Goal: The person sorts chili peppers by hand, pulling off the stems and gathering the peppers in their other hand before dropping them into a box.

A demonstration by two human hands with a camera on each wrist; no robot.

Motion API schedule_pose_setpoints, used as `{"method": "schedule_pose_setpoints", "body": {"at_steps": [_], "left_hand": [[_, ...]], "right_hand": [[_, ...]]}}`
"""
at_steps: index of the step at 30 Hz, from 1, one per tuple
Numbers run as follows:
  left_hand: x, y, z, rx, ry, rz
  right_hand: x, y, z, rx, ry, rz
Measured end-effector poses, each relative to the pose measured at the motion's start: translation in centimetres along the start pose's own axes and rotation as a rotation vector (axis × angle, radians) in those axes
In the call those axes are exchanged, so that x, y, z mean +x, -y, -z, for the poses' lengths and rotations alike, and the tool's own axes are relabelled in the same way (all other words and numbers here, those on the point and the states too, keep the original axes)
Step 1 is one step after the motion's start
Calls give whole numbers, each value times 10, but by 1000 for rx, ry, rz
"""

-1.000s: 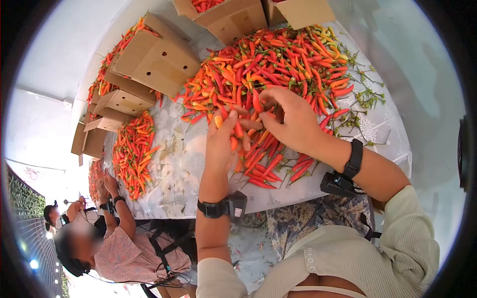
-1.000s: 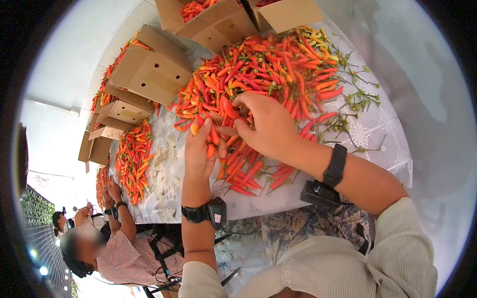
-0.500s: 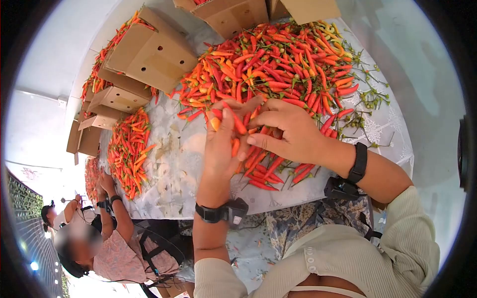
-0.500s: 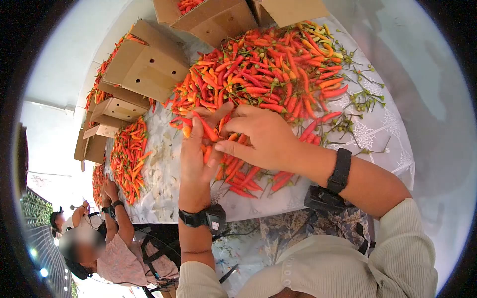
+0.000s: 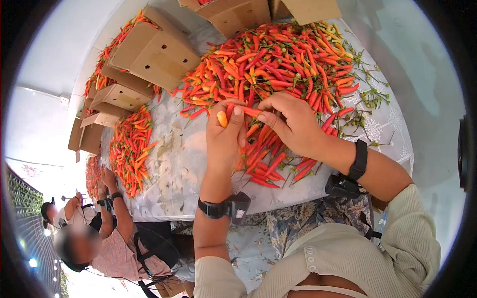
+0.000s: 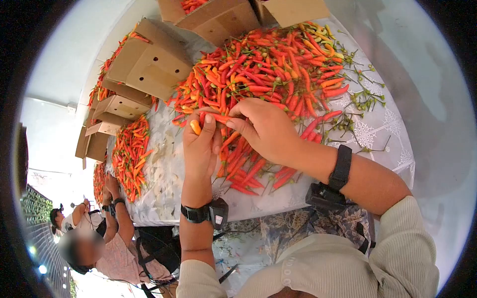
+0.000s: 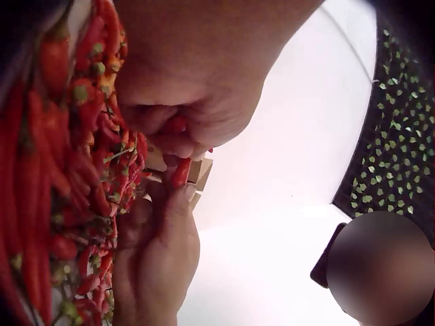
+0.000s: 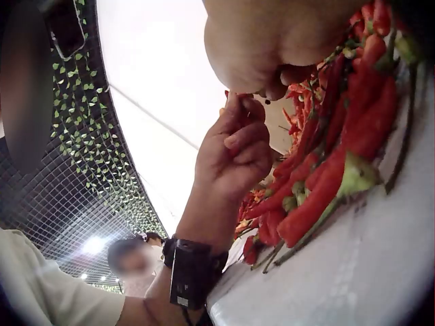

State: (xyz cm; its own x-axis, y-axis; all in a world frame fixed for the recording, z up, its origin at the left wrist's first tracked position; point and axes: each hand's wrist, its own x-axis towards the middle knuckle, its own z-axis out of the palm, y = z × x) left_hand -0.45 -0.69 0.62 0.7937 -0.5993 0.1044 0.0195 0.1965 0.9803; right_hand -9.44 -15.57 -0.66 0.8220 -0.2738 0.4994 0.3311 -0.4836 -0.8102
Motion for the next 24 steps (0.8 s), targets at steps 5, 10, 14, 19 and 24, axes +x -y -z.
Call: {"method": "schedule_pose_setpoints", "body": {"at_steps": [5, 10, 14, 19, 24], "left_hand": [[2, 1, 0, -70, -19, 28], [2, 2, 1, -55, -14, 12], [1, 3, 1, -43, -21, -9], [-1, 3, 1, -36, -4, -73], [-2, 3, 1, -22, 25, -75]], "right_hand": [[-1, -7, -2, -4, -11, 68], [-2, -6, -2, -22, -3, 62], [-2, -9, -2, -25, -38, 83], [-2, -3, -2, 19, -74, -14], [-2, 0, 1, 86, -43, -99]]}}
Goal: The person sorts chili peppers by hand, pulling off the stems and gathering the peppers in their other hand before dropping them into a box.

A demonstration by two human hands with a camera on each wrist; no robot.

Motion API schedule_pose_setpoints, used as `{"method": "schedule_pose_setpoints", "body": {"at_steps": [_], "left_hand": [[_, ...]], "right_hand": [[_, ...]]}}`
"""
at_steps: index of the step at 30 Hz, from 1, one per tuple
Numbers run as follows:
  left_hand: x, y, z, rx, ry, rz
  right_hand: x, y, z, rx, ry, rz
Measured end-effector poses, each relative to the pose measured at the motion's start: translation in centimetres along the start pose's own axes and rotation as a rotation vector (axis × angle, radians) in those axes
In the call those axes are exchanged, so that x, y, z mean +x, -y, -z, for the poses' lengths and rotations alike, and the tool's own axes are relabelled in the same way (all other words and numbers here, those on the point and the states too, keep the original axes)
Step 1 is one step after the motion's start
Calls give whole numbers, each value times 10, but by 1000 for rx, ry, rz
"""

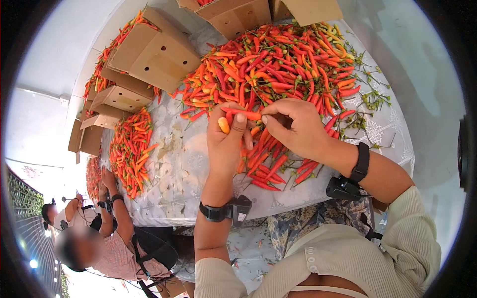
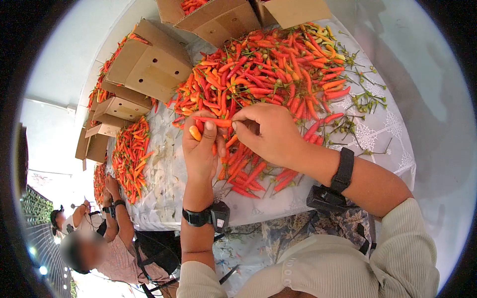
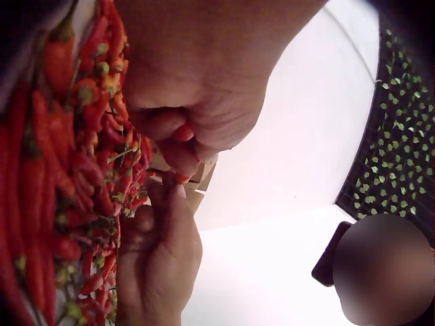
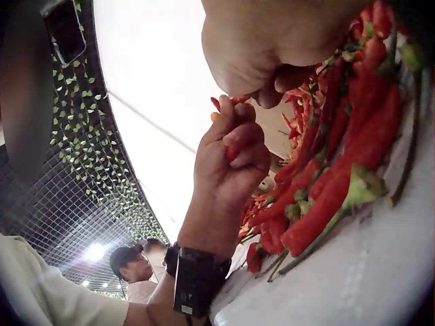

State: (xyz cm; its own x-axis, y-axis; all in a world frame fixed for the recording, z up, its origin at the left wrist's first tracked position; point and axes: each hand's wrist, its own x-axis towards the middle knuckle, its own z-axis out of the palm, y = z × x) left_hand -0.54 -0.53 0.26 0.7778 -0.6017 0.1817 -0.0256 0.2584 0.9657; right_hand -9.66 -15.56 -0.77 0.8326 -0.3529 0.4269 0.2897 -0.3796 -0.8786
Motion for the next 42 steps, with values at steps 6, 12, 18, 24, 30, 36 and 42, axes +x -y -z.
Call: {"method": "schedule_pose_setpoints", "body": {"at_steps": [6, 12, 18, 24, 30, 36, 42], "left_hand": [[-4, 1, -4, 19, 57, 13], [-3, -2, -9, -114, 35, 96], [4, -5, 25, -676, -32, 267], [9, -8, 26, -544, -134, 256], [8, -10, 20, -388, -176, 228], [6, -12, 18, -283, -254, 214], [3, -9, 16, -301, -222, 142]], "right_hand": [[2, 1, 3, 119, 39, -71], [2, 1, 3, 126, 42, -24], [7, 0, 4, -53, -81, 68], [5, -10, 2, -334, 77, 328], [3, -23, 6, -648, 261, 406], [4, -10, 13, -570, 190, 425], [5, 4, 15, -220, -18, 223]]}}
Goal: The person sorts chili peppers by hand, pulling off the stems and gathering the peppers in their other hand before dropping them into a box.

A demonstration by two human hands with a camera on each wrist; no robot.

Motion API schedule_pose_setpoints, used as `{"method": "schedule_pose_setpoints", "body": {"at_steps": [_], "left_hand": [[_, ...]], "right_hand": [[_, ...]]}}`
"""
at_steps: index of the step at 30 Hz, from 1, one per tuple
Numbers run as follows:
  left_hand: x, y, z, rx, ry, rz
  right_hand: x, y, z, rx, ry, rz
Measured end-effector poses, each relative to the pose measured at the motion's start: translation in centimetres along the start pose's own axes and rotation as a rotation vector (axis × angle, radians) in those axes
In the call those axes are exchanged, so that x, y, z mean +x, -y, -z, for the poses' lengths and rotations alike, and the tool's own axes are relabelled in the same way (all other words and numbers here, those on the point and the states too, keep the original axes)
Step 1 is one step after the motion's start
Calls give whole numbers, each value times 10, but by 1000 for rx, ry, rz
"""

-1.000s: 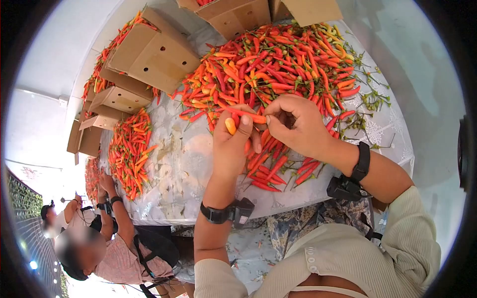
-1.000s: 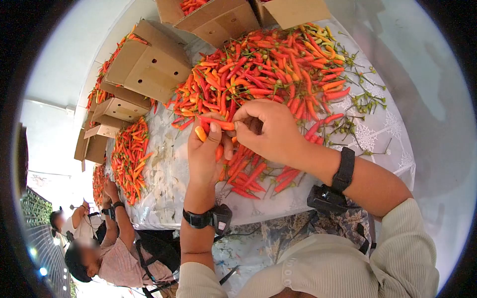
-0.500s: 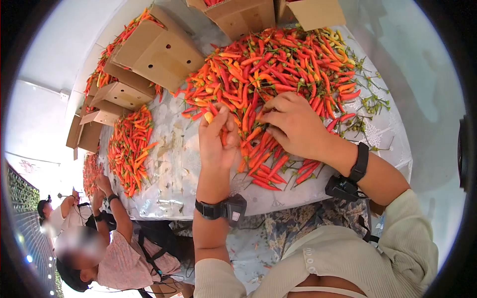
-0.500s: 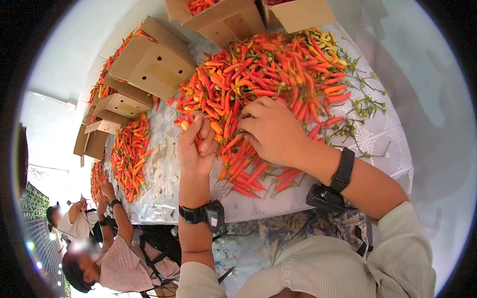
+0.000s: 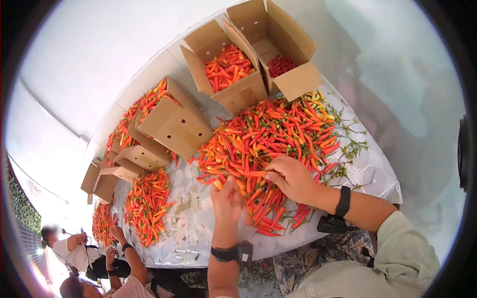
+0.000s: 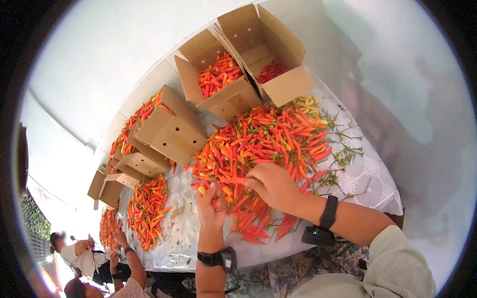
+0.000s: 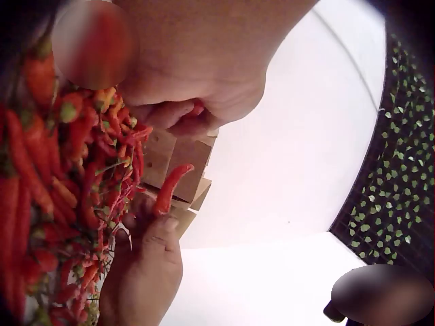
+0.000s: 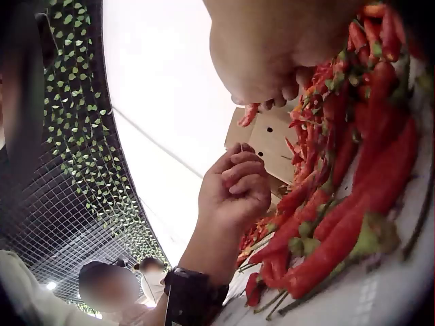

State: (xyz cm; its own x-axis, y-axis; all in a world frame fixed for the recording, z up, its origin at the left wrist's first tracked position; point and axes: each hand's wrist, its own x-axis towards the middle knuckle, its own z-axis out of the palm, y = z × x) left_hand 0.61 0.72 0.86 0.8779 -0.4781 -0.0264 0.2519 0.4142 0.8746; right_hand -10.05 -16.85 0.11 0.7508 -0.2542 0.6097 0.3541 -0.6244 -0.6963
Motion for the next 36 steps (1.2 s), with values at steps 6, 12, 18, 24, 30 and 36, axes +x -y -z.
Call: {"method": "schedule_pose_setpoints", "body": {"at_steps": [6, 12, 18, 24, 30, 36], "left_hand": [[-11, 12, -17, 182, 152, -22], [-10, 16, -13, 233, 182, -70], [-10, 15, -10, 423, 151, -169], [-10, 15, -14, 530, 119, -164], [-13, 15, -17, 688, 110, -289], [-12, 20, -16, 935, 51, -497]], "right_hand": [[-4, -4, -11, 148, 193, -118], [-10, -13, -21, 133, 127, 34], [-10, -8, -15, 74, 149, -15], [-10, -9, -18, 57, 106, 18], [-11, -7, -18, 2, 117, -17], [-11, -6, -20, -66, 80, -25]]}}
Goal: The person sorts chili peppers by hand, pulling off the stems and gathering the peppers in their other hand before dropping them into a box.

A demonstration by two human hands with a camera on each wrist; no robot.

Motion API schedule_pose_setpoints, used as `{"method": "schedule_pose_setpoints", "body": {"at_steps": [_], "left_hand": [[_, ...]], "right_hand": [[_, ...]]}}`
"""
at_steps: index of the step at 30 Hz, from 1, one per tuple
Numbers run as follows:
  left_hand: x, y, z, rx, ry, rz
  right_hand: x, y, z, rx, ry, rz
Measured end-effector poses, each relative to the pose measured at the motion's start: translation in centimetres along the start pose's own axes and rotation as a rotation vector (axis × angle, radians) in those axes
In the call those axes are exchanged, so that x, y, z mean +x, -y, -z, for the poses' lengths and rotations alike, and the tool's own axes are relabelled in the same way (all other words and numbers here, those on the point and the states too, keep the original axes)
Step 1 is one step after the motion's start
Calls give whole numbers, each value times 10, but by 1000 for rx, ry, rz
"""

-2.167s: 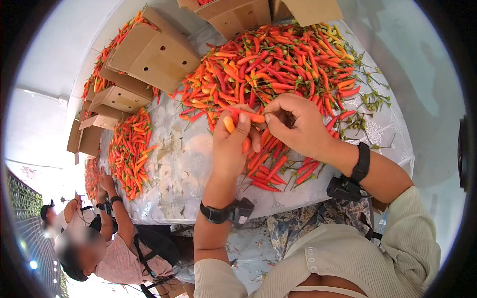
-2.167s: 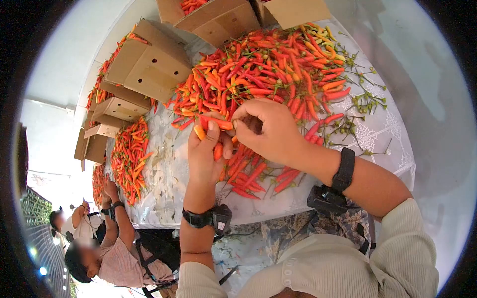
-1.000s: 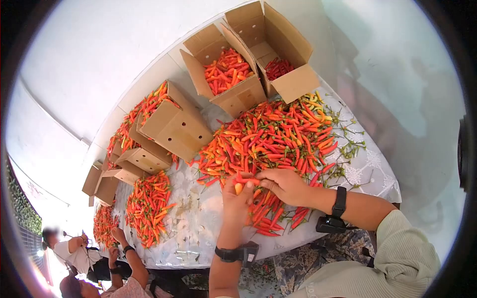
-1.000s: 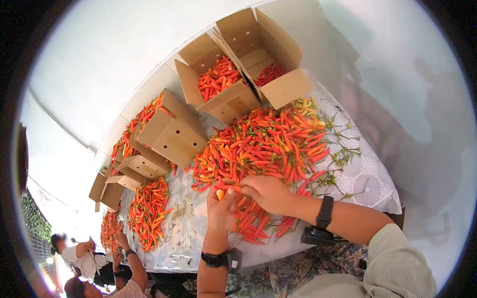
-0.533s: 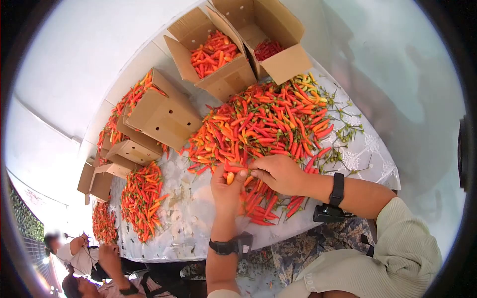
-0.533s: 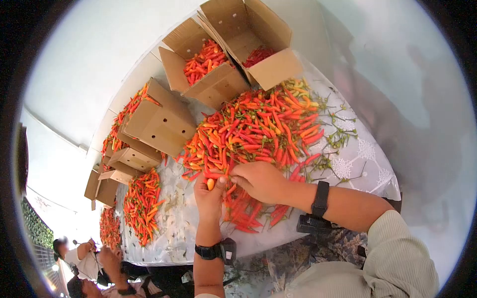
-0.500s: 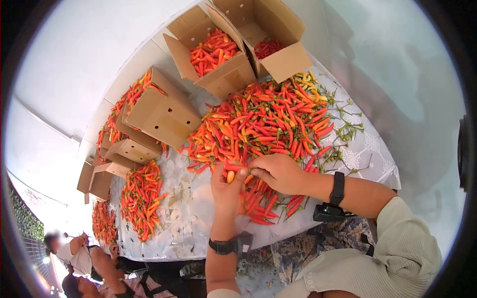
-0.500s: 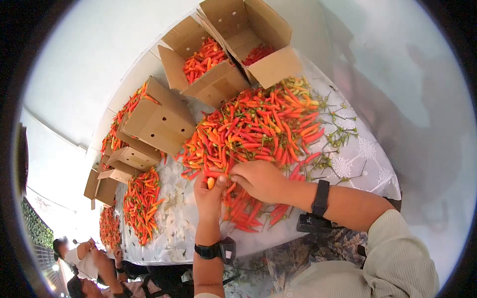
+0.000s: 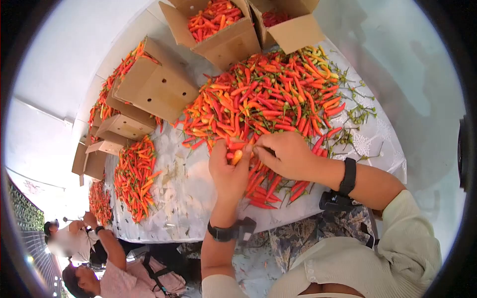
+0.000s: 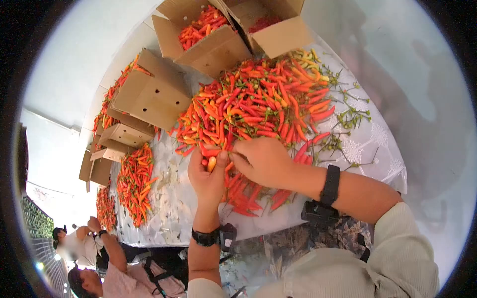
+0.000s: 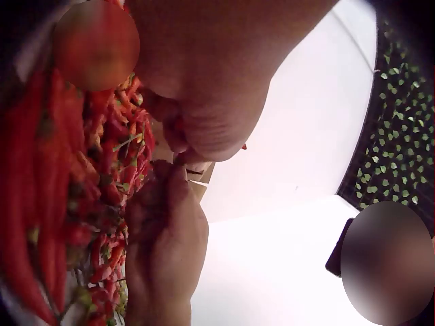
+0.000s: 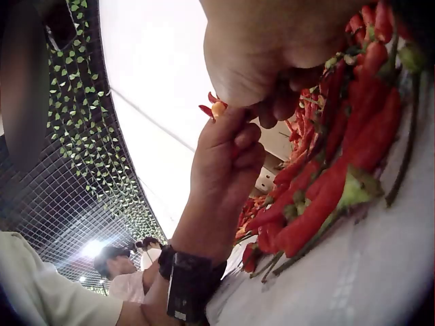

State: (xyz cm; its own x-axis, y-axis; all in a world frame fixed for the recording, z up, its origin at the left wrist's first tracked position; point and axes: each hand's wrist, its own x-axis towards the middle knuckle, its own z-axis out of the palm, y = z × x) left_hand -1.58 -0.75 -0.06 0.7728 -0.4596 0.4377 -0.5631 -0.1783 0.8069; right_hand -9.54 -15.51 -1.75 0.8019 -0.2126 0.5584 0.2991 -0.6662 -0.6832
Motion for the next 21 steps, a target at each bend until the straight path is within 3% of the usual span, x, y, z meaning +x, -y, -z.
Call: {"method": "schedule_pose_setpoints", "body": {"at_steps": [2, 5, 9, 21], "left_hand": [[0, 2, 0, 96, 3, -9], [2, -5, -4, -491, 17, 282], [7, 1, 3, -905, 125, 407], [10, 7, 15, -1104, 309, 546]], "right_hand": [[0, 4, 2, 27, 8, -41], [2, 1, 3, 87, 13, -32], [5, 0, 0, 204, -17, 51], [3, -1, 2, 251, 49, 170]]}}
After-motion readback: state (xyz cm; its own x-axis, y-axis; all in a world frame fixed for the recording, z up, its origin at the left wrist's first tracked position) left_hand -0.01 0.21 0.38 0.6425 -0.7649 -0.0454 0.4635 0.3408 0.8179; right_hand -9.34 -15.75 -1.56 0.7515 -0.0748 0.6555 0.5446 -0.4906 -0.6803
